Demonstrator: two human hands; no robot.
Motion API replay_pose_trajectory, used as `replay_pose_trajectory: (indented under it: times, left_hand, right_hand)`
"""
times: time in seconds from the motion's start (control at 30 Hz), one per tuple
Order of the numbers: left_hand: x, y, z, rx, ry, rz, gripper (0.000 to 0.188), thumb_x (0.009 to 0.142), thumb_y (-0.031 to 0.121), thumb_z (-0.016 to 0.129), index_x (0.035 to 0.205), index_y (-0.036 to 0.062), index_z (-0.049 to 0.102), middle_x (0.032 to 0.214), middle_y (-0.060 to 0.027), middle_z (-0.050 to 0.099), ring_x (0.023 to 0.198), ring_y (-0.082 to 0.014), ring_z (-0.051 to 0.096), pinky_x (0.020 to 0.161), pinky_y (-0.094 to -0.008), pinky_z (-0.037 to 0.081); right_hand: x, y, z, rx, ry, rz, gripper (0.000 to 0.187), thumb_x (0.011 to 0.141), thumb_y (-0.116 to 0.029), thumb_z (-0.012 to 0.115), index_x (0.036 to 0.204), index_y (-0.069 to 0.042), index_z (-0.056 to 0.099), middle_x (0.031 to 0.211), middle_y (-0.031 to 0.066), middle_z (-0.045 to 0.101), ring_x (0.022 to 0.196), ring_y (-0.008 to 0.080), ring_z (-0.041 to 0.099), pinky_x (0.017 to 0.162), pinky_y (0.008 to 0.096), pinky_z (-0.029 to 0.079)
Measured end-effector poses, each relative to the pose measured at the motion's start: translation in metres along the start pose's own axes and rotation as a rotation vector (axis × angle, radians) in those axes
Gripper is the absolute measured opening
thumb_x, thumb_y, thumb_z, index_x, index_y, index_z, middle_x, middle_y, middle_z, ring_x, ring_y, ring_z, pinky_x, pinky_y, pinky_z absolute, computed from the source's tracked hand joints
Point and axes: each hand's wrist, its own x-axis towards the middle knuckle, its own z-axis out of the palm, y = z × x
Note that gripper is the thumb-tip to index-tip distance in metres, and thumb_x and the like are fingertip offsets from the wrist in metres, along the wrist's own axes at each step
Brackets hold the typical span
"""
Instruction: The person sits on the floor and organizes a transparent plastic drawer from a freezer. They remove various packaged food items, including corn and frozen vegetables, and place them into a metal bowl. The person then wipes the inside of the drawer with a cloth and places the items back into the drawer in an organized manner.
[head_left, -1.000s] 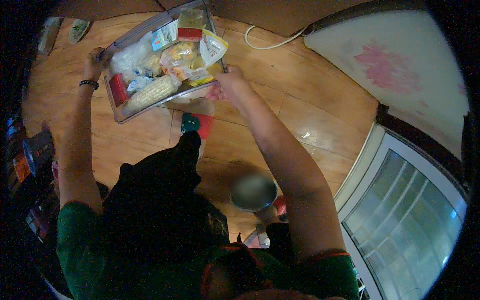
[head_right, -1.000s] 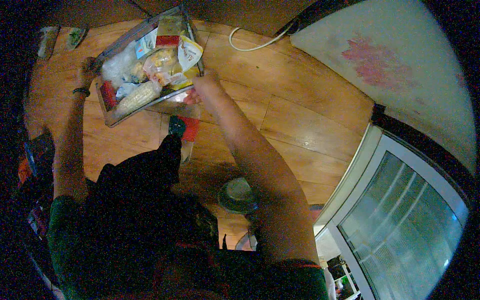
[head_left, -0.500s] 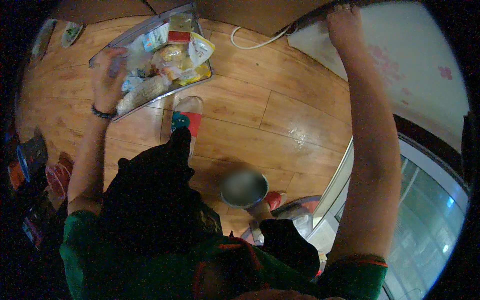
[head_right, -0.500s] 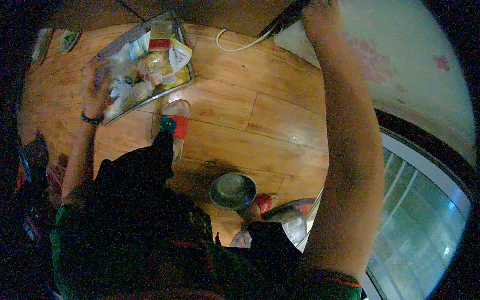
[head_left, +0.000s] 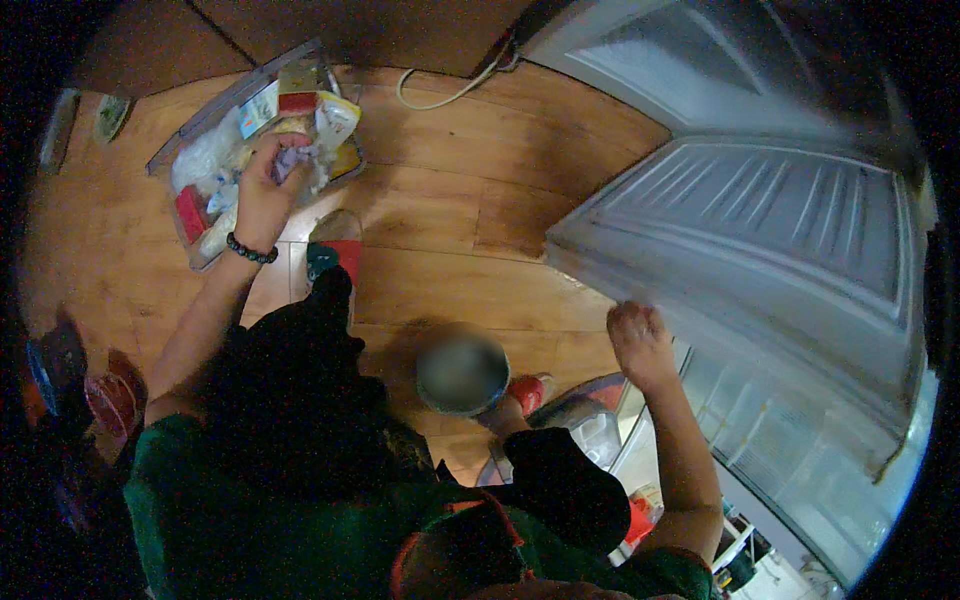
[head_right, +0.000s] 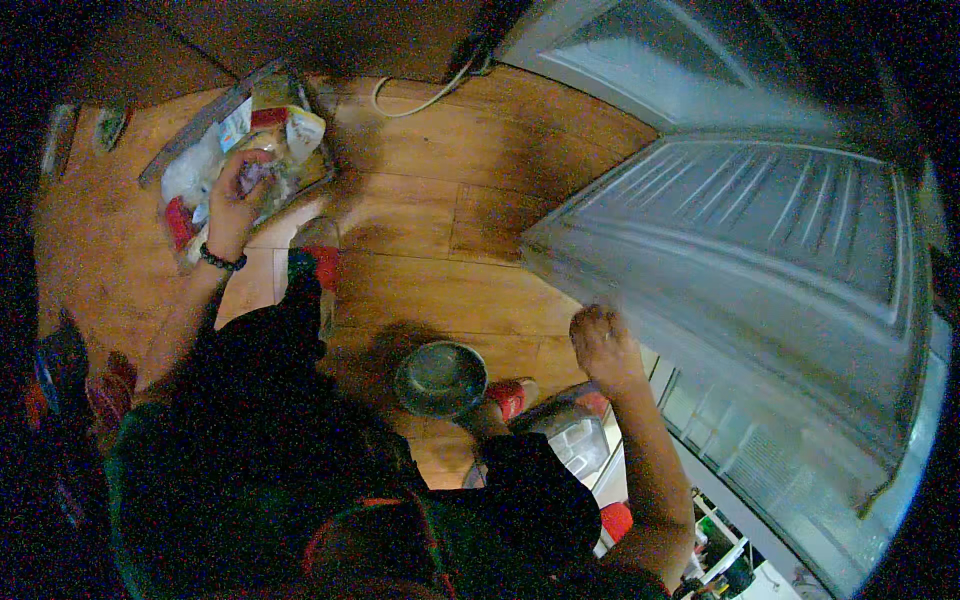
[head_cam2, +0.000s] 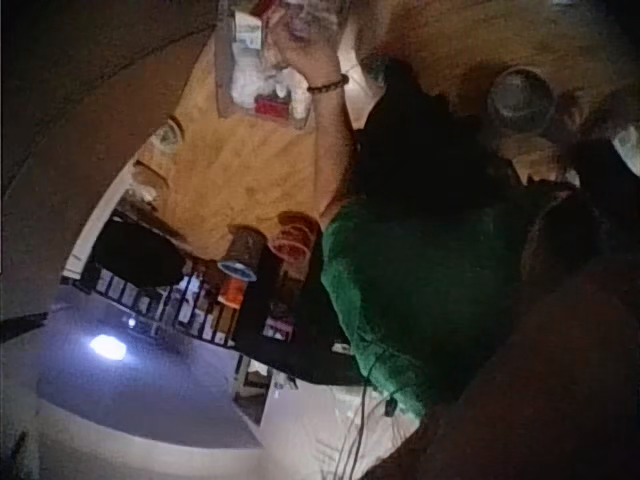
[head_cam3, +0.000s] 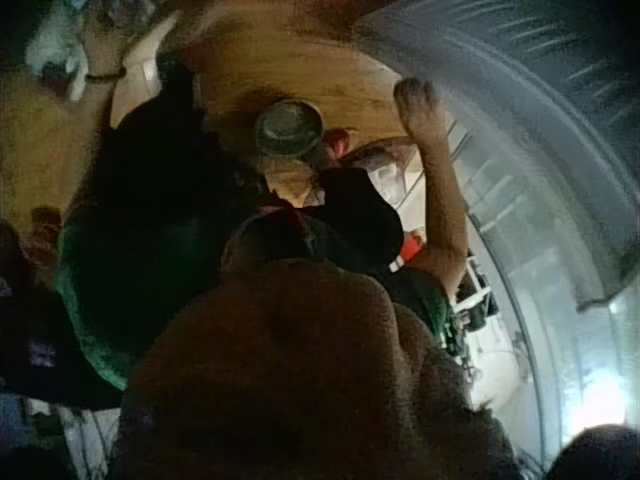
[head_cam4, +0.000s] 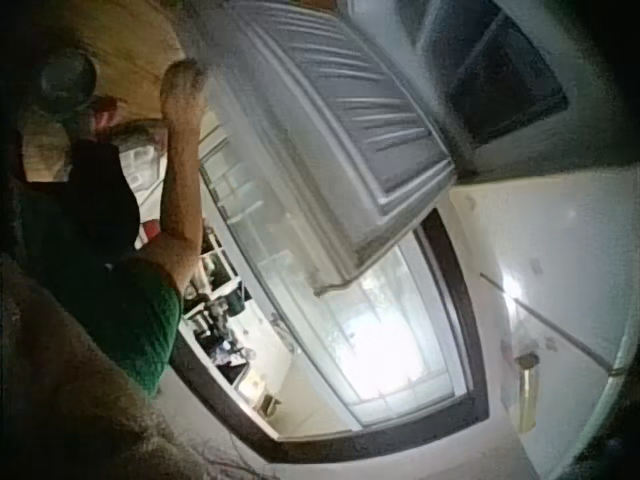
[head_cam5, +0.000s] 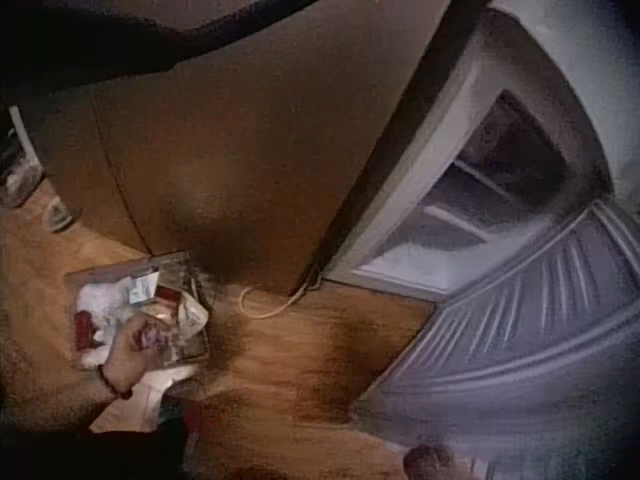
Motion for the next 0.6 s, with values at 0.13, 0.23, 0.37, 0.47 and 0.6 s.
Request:
replay_pose_trajectory:
  times: [0.13,0.23,0.37,0.47,0.6]
  left_hand:
    - [0.0,0.008,0.026,0.048,-0.098,0.012,0.026,0.077,-0.006,0.056,0.101,0.0045,0.055,0.092,0.0006,0.055,0.087,-0.0082,0.051,0.078,-0.0205,0.04]
    - [-0.001,0.017,0.036,-0.02,-0.096,-0.032,0.025,0.078,-0.004,0.058,0.1,0.0053,0.056,0.088,0.0035,0.054,0.08,-0.0051,0.049,0.073,-0.0187,0.04]
    - [0.003,0.015,0.04,-0.091,-0.091,-0.099,0.022,0.079,-0.002,0.058,0.1,0.0063,0.057,0.087,0.0039,0.054,0.078,-0.005,0.048,0.071,-0.0185,0.039]
    - [0.0,0.013,0.042,-0.099,-0.097,-0.097,0.019,0.081,0.002,0.059,0.1,0.0063,0.057,0.087,0.0034,0.054,0.079,-0.0052,0.049,0.071,-0.0186,0.04]
    - [-0.017,0.003,0.035,0.068,-0.08,-0.066,0.016,0.083,0.011,0.06,0.098,0.006,0.058,0.087,0.0019,0.055,0.078,-0.0054,0.049,0.07,-0.0193,0.04]
  right_hand:
    - [-0.089,-0.034,0.015,0.597,-0.504,0.305,0.041,0.067,-0.018,0.067,0.102,0.0,0.055,0.101,0.013,0.056,0.092,0.0277,0.056,0.081,0.0407,0.047]
    - [-0.157,-0.058,0.044,1.189,-0.286,1.351,0.043,0.08,-0.014,0.062,0.118,-0.002,0.045,0.112,0.0159,0.055,0.09,0.0248,0.057,0.072,0.0378,0.047]
    - [-0.185,-0.047,0.065,1.959,0.596,1.757,0.048,0.082,-0.024,0.064,0.12,-0.009,0.038,0.123,0.0064,0.047,0.11,0.0287,0.05,0.088,0.042,0.041]
    - [-0.197,-0.04,0.081,2.004,0.868,1.967,0.033,0.083,-0.027,0.064,0.106,-0.008,0.048,0.114,0.0056,0.053,0.11,0.0322,0.049,0.09,0.0456,0.04]
    - [-0.226,-0.032,0.102,2.016,0.753,1.681,0.044,0.088,-0.031,0.055,0.118,-0.003,0.041,0.12,0.0123,0.049,0.113,0.0306,0.047,0.093,0.0402,0.039]
